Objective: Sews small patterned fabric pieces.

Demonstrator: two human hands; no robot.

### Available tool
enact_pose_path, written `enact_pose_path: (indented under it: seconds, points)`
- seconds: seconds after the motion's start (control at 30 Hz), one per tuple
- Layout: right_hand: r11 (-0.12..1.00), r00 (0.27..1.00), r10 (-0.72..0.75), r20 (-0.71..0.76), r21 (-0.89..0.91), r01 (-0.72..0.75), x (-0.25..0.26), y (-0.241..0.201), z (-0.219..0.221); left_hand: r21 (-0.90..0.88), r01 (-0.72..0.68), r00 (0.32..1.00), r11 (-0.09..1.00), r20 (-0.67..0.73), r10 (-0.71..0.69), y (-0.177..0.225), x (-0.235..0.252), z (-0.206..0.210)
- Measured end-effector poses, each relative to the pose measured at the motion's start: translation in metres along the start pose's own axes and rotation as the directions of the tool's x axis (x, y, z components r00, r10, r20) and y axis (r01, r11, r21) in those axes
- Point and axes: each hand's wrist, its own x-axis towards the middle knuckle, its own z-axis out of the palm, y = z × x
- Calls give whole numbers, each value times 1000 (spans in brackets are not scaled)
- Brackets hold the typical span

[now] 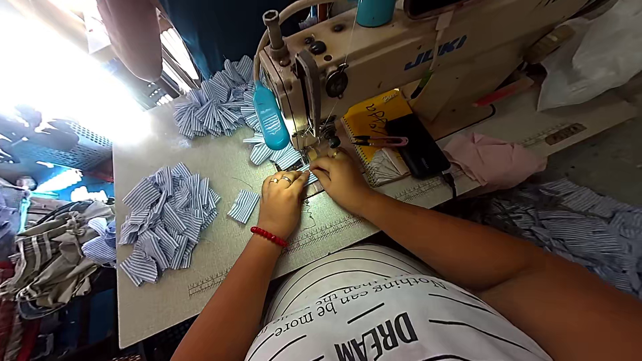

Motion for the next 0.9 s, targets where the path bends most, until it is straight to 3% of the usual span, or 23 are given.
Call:
enact_pose_path:
  seconds: [0.1, 0.2, 0.9]
  points:
    - [981, 993, -105, 46, -158, 111, -18, 4, -4, -1, -8, 1000, 1000, 12, 8, -4, 1, 0]
    - [950, 990, -117, 80, -283, 135, -27, 8, -3, 4, -16, 1000, 1000, 24, 16, -10, 3, -1]
    - [919, 988, -89, 126, -373, 130, -23, 3, 2, -1, -66, 996, 998, 54, 66, -28, 11, -4]
